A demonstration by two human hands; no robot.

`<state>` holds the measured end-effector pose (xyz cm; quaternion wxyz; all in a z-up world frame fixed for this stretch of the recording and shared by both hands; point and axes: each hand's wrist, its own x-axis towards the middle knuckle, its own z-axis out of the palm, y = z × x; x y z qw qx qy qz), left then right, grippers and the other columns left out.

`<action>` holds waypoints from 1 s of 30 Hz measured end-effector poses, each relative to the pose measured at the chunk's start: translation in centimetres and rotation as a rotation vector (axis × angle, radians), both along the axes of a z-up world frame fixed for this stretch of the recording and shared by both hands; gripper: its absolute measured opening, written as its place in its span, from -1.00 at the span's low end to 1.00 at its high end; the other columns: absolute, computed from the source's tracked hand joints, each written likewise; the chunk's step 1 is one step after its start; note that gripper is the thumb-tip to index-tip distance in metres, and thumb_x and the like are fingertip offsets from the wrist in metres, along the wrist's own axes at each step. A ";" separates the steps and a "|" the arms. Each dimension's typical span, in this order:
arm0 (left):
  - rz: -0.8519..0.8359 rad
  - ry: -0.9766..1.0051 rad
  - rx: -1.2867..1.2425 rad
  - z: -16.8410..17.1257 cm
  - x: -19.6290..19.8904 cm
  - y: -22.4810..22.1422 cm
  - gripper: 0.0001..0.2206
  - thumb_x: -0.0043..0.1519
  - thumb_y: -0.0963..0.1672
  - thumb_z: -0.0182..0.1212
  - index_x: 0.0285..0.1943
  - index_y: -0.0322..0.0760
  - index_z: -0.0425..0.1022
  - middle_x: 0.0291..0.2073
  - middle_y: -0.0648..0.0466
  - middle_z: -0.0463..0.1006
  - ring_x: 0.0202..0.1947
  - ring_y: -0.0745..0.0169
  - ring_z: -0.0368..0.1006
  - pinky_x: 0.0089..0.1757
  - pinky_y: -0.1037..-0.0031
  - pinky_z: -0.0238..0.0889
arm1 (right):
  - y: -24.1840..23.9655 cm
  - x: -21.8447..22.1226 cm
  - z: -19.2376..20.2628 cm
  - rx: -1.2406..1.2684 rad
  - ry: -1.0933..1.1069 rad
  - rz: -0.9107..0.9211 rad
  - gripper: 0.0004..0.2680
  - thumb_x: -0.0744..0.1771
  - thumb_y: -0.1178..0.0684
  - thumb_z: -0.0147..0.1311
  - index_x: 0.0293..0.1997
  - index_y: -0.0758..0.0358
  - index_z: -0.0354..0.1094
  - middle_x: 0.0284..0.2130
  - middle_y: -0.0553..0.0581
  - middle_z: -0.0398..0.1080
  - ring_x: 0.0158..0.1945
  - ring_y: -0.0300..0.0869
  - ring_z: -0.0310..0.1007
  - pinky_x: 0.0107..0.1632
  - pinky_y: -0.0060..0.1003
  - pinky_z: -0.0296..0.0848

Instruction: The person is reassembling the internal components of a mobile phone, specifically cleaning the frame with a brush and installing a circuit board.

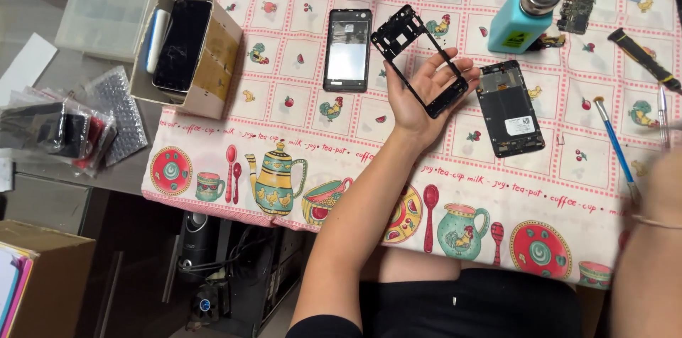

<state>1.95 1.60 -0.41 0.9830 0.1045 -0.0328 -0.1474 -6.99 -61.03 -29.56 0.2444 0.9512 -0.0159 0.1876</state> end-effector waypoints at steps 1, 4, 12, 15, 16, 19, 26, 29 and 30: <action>-0.001 0.001 0.001 -0.1 -0.1 -0.1 0.07 0.30 0.52 -0.48 0.37 -0.39 0.37 0.05 -0.32 0.56 0.12 -0.30 0.51 0.19 -0.05 0.27 | 10.7 3.6 6.2 0.001 0.001 -0.001 -0.93 0.52 0.19 0.17 0.03 0.28 0.60 -0.18 0.10 0.51 -0.05 -0.16 0.58 0.18 -0.33 0.45; -0.032 -0.006 0.037 -0.4 -0.4 -0.5 0.08 0.29 0.52 -0.51 0.37 -0.39 0.36 0.04 -0.29 0.57 0.10 -0.25 0.53 0.16 0.02 0.33 | 35.3 2.0 28.5 1.537 -0.529 0.613 -0.90 0.61 0.23 -0.13 0.10 0.45 0.05 -0.09 0.32 0.19 -0.32 -0.10 0.28 -0.32 -0.30 0.40; -0.046 -0.019 0.033 -0.9 -0.9 -1.4 0.08 0.31 0.49 -0.54 0.38 -0.43 0.36 0.02 -0.33 0.57 0.08 -0.27 0.54 0.11 0.01 0.39 | 44.7 0.9 29.3 1.592 -0.021 0.759 -0.88 0.42 0.28 0.04 -0.05 0.44 0.13 -0.26 0.28 0.43 -0.37 -0.11 0.49 -0.28 -0.39 0.48; -0.025 -0.027 0.059 -1.2 -1.1 -1.5 0.08 0.31 0.49 -0.53 0.37 -0.47 0.34 0.01 -0.34 0.57 0.06 -0.27 0.55 0.09 0.03 0.42 | 45.1 0.5 30.3 1.577 0.013 0.782 -0.92 0.45 0.24 -0.01 -0.04 0.40 0.15 -0.25 0.27 0.45 -0.30 -0.13 0.52 -0.18 -0.34 0.49; -0.027 -0.023 0.060 -1.3 -1.3 -1.9 0.08 0.31 0.49 -0.53 0.37 -0.47 0.34 0.01 -0.34 0.57 0.06 -0.27 0.55 0.09 0.03 0.42 | 45.3 0.2 30.2 1.580 0.014 0.778 -0.92 0.45 0.24 -0.01 -0.04 0.40 0.15 -0.25 0.27 0.45 -0.30 -0.13 0.52 -0.18 -0.34 0.49; -0.025 -0.034 0.081 -1.4 -1.3 -2.4 0.10 0.32 0.50 -0.56 0.38 -0.48 0.34 0.00 -0.33 0.58 0.06 -0.25 0.55 0.10 0.04 0.41 | 45.8 -0.2 30.2 1.557 0.052 0.810 -0.92 0.41 0.21 0.05 -0.09 0.35 0.22 -0.24 0.27 0.50 -0.25 -0.03 0.57 -0.15 -0.22 0.50; -0.017 -0.002 0.049 1.1 -2.1 -1.8 0.01 0.37 0.43 -0.47 0.33 -0.52 0.35 -0.01 -0.38 0.55 0.05 -0.33 0.52 0.09 0.03 0.38 | 44.1 1.2 31.9 1.393 -0.101 0.708 -0.96 0.46 0.30 0.01 -0.03 0.46 0.24 -0.13 0.35 0.36 -0.16 0.08 0.49 -0.01 -0.17 0.45; -0.021 0.021 0.015 2.1 -2.2 -1.5 -0.05 0.41 0.39 -0.38 0.30 -0.56 0.34 -0.01 -0.42 0.53 0.05 -0.43 0.47 0.10 0.02 0.30 | 44.4 1.0 32.7 1.397 -0.144 0.654 -0.97 0.46 0.35 0.02 -0.01 0.54 0.30 -0.08 0.40 0.34 -0.23 0.04 0.52 -0.06 -0.20 0.51; -0.020 0.003 0.010 2.1 -2.3 -1.4 -0.05 0.41 0.39 -0.39 0.33 -0.56 0.33 -0.01 -0.40 0.54 0.06 -0.42 0.47 0.10 0.05 0.29 | 44.6 0.8 32.8 1.369 -0.156 0.671 -0.96 0.46 0.36 0.03 0.00 0.55 0.34 -0.09 0.41 0.37 -0.23 0.04 0.52 -0.04 -0.19 0.51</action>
